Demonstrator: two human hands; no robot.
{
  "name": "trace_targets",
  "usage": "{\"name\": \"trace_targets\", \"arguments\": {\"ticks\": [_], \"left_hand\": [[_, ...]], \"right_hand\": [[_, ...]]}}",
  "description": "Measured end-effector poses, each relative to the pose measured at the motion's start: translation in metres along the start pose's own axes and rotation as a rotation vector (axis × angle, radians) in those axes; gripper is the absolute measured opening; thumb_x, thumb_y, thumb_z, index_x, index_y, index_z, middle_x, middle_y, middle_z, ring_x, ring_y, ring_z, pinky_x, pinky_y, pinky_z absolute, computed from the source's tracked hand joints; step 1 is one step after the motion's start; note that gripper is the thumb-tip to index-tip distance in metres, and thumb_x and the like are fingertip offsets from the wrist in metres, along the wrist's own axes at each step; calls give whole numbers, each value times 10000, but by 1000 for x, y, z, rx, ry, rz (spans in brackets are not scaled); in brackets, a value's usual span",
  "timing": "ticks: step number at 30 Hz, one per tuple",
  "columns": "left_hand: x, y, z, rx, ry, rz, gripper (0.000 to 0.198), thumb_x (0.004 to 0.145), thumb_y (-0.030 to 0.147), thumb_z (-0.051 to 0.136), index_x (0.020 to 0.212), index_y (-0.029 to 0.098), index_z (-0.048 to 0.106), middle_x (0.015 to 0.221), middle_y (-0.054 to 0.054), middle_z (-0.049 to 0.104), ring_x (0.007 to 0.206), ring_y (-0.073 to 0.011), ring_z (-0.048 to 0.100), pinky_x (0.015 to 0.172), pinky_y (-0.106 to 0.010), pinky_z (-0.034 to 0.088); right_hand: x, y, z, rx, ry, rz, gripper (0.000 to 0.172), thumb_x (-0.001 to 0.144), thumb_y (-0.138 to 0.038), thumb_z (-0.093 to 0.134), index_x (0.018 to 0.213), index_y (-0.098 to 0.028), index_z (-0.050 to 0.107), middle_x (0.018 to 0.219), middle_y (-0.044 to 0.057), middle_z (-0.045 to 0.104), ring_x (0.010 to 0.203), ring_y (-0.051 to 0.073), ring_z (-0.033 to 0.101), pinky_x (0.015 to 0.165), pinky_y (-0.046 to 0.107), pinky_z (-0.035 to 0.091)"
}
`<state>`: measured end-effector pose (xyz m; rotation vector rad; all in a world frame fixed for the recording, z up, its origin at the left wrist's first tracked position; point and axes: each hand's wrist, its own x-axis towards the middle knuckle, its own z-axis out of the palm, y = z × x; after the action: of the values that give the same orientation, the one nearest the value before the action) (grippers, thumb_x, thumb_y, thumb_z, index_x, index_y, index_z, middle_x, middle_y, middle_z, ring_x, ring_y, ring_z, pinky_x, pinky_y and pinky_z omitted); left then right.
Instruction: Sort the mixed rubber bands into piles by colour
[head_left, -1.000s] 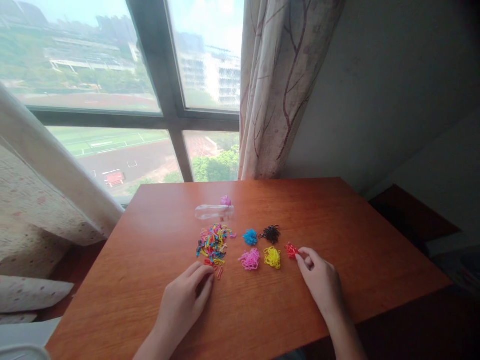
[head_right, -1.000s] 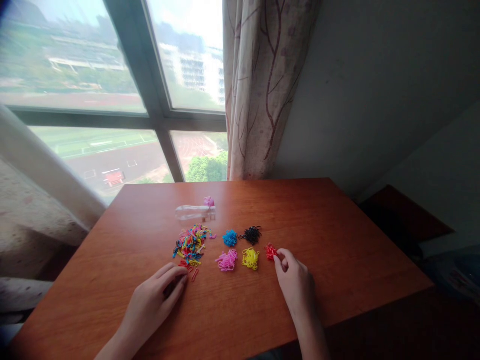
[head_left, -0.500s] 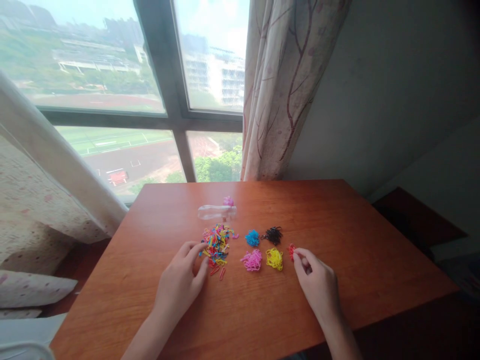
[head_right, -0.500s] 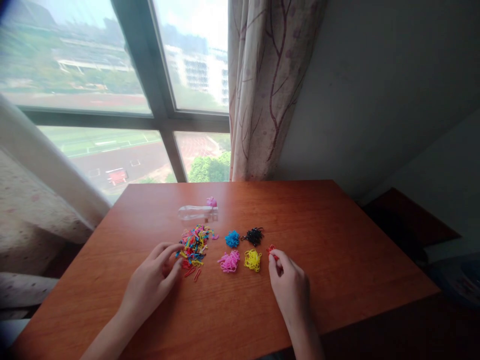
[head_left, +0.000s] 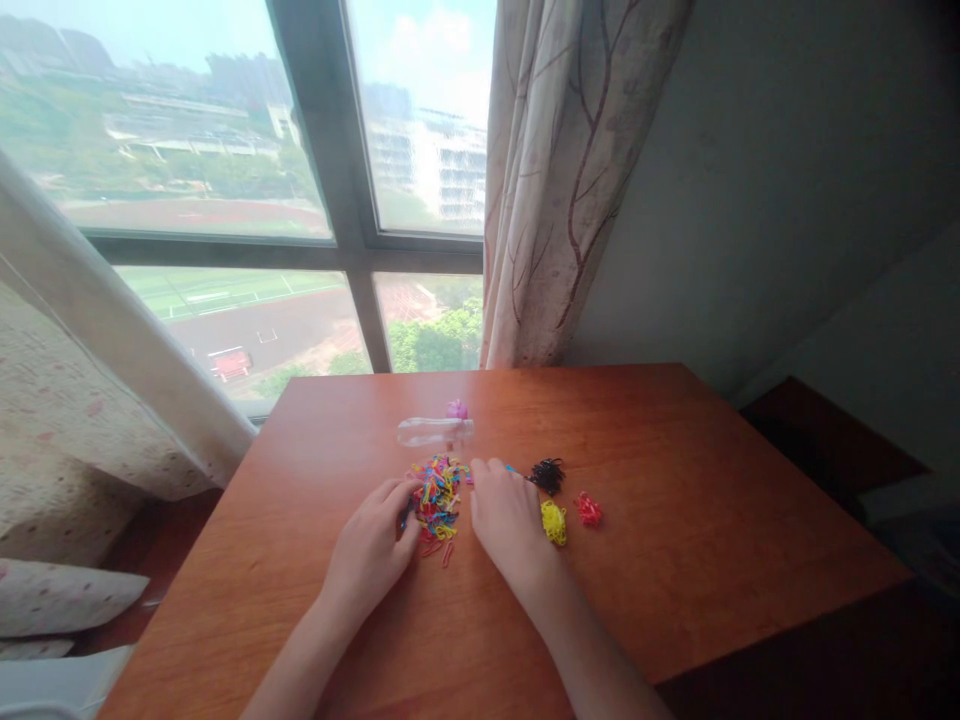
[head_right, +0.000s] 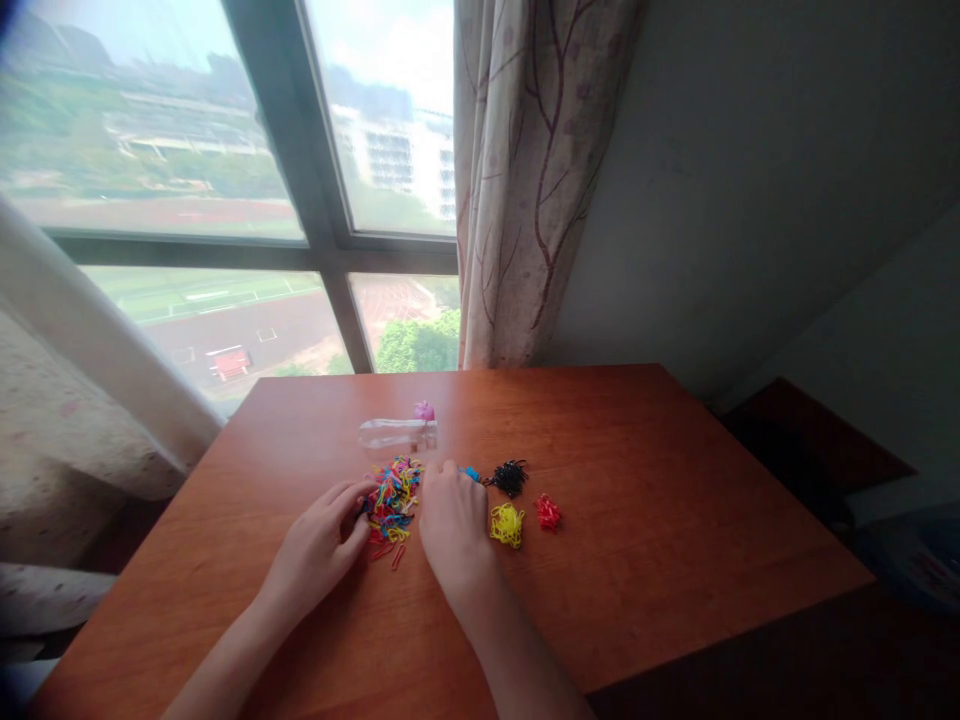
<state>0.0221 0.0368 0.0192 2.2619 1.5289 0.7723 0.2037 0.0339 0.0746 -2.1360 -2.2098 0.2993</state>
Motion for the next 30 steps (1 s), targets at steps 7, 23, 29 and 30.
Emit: {"name": "trace_targets", "arguments": {"ticks": [7,23,29,30], "left_hand": [[-11,-11,3,-132,44,-42,287,814,186,494,1040,207,670,976,-44,761,847,-187,713,785,-299,570],[-20,-5,-2,-422,12,-100,188,864,266,538,969,210,683,889,-32,766,733,-159,723,633,-243,593],[-24,-13,-5,-196,66,1,185,826,209,525,901,223,694,847,-16,751,710,-152,699,640,-234,565],[-25,-14,-5,-176,56,9,189,833,207,521,911,227,692,854,-14,749,712,-151,697,651,-236,564]], "right_hand": [[31,-15,14,-19,-40,1,249,930,-36,456,978,-129,681,961,147,714,870,229,715,700,277,500],[-15,-5,23,155,63,-51,190,951,-197,518,1042,-265,670,1028,18,675,886,176,670,715,241,448],[-28,-7,39,173,31,-46,170,912,-159,563,1018,-240,669,1009,26,661,874,183,663,725,257,435],[-28,-7,40,182,34,-43,153,912,-159,565,1001,-232,665,1003,26,660,871,181,660,724,256,431]]}}
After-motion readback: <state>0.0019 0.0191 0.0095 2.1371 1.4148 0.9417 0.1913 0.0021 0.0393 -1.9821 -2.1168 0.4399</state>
